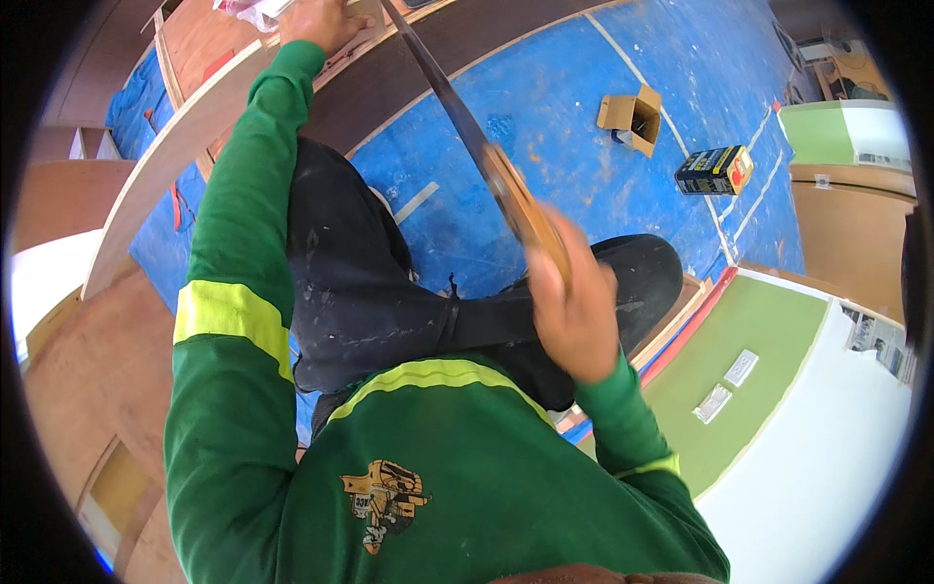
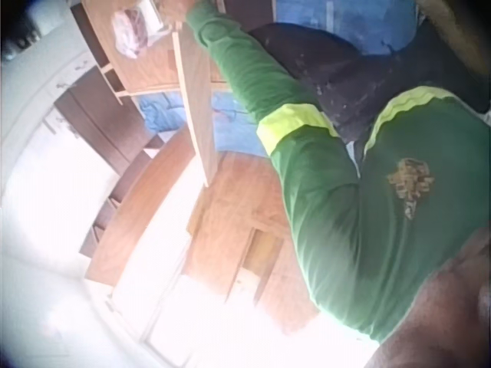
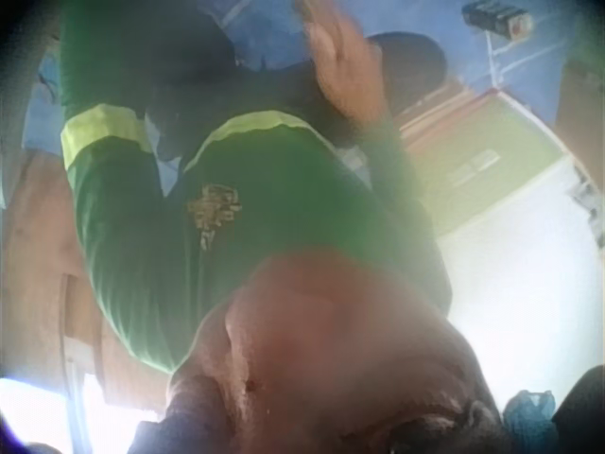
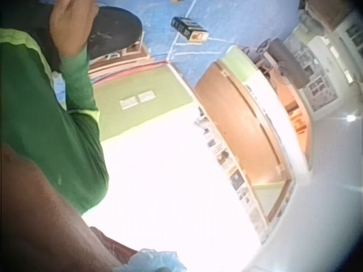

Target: The person measures and marks a wooden board with a tape measure, pencil, and try square, then uses a hand saw to cut along the marked line. The person repeats measuring and marking on the cut piece.

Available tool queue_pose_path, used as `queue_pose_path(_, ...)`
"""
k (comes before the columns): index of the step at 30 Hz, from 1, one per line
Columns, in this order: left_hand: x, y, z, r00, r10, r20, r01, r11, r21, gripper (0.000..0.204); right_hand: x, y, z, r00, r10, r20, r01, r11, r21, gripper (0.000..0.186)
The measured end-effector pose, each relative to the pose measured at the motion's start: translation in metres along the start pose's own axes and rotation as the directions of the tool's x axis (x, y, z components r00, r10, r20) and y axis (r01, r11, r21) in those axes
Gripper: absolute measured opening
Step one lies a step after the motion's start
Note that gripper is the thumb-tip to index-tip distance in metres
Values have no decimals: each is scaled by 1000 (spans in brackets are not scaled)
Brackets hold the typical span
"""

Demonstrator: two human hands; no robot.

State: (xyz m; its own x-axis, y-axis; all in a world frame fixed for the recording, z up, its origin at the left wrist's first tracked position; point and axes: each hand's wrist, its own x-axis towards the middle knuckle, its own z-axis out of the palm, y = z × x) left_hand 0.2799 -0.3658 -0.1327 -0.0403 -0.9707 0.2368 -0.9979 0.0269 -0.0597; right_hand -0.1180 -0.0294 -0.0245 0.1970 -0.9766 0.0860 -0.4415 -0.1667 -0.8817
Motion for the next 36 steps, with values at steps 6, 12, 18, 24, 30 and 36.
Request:
queue_pose_path(6,20,3,6,1000,28,3,-28,1000,9,80,192,21,86,960,-195,-201,208,977,44,35)
queue_pose_path(12,13,1,4,998,-27,61,29,999,-34,83,51,15,46,994,-31,-103,40,996,83,43)
queue_pose_path(18,1,13,-32,994,-27,103,32,999,-43,80,-17,-4,-3,997,72,-5,-72,997,41,50)
queue_pose_path(24,11,29,-27,998,-16,59,18,1000,-19,68,204,27,96,954,-209,-215,214,977,-3,39)
queue_pose_path(30,4,16,-20,997,-21,78,22,1000,-18,68,66,8,55,998,11,-66,-7,998,55,41)
queue_pose_path(36,-7,7,-23,999,-5,45,8,999,-54,73,-19,-10,10,999,41,-7,-41,999,-8,50)
